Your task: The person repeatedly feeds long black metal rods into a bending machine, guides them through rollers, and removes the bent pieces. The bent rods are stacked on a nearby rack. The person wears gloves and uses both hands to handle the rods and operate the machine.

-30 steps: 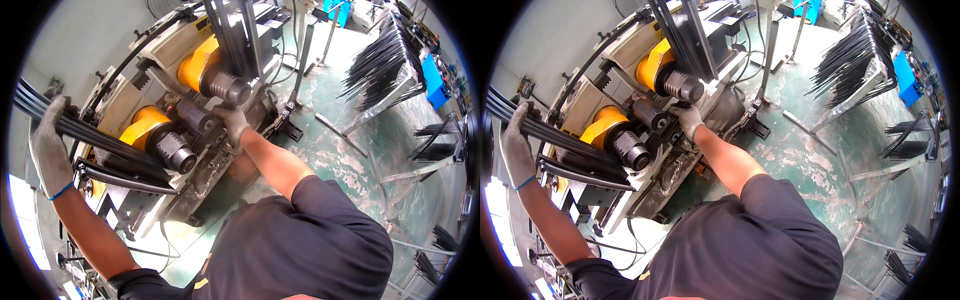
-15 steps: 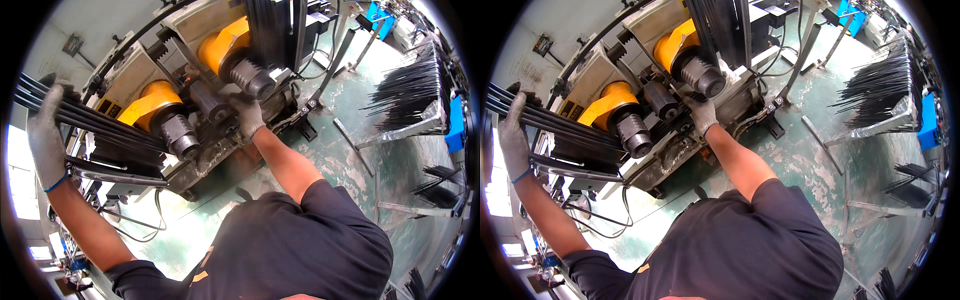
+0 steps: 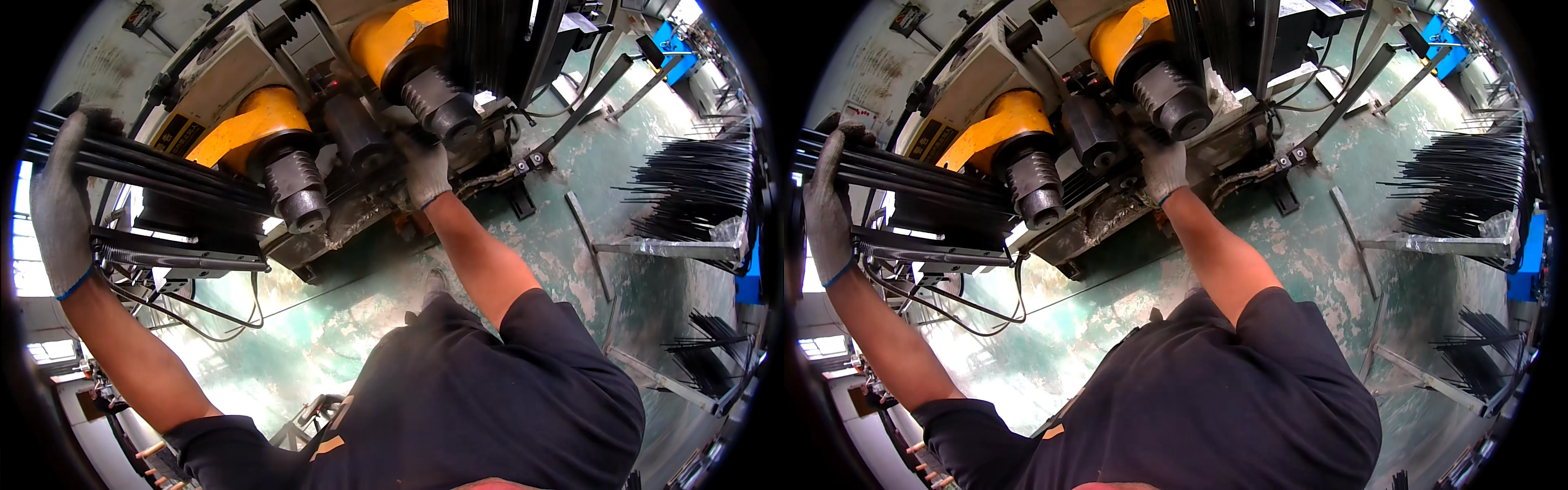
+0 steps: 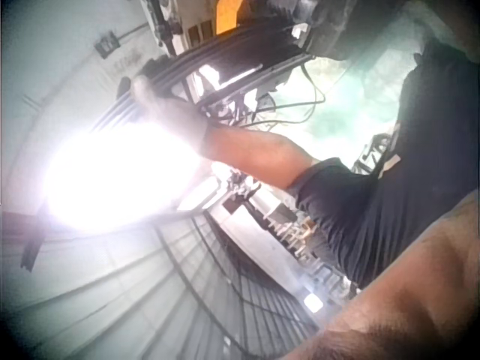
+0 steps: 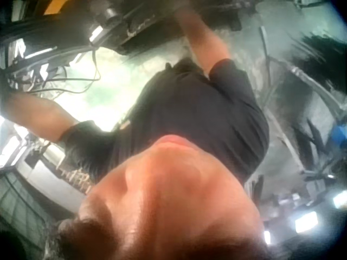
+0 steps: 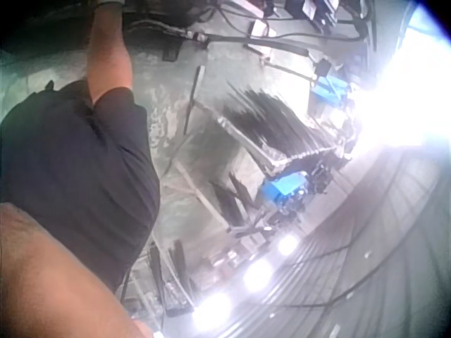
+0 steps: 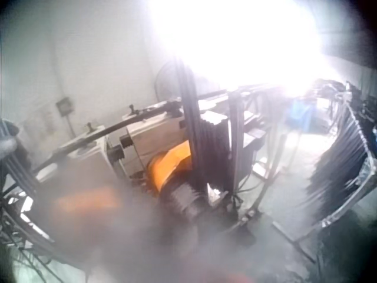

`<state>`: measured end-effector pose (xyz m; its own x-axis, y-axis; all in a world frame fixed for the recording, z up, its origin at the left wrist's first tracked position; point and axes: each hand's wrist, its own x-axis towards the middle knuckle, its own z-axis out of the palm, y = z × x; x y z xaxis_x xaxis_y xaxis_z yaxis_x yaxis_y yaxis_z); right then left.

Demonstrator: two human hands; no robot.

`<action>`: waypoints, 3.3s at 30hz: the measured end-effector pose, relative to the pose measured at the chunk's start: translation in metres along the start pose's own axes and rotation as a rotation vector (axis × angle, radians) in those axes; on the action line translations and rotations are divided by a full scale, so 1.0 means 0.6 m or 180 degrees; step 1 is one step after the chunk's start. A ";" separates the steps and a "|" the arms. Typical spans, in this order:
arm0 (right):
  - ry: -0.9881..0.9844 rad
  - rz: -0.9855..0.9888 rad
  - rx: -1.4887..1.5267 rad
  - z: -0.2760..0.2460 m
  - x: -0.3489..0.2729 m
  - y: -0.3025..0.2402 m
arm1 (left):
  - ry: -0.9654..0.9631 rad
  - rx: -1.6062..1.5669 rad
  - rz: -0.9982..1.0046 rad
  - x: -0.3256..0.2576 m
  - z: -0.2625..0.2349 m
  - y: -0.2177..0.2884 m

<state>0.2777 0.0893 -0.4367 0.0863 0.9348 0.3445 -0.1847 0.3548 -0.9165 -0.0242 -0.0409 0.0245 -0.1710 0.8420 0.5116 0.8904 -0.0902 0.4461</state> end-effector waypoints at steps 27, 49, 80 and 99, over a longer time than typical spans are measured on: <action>0.2162 0.1271 0.0267 -0.507 -0.505 -0.315 | 0.0170 -0.3226 -0.0333 -0.489 0.053 0.132; 0.4911 0.1209 -0.4941 -1.707 -1.144 -1.160 | -0.4476 -0.5330 -0.4385 -1.361 0.818 0.891; -0.1869 0.1562 -0.2912 -0.930 -1.111 -0.304 | -0.0729 -0.3471 -0.3928 -1.566 0.312 0.605; -0.5206 -0.2455 -0.1431 0.472 -1.216 -0.773 | 0.3533 -0.3923 -0.5325 -1.799 0.023 0.244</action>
<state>0.0231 -0.7527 -0.2055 -0.9444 -0.2284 0.2367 -0.3045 0.8791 -0.3667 0.2968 -0.9557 -0.4728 -0.6540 0.0415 -0.7553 -0.7030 -0.4021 0.5866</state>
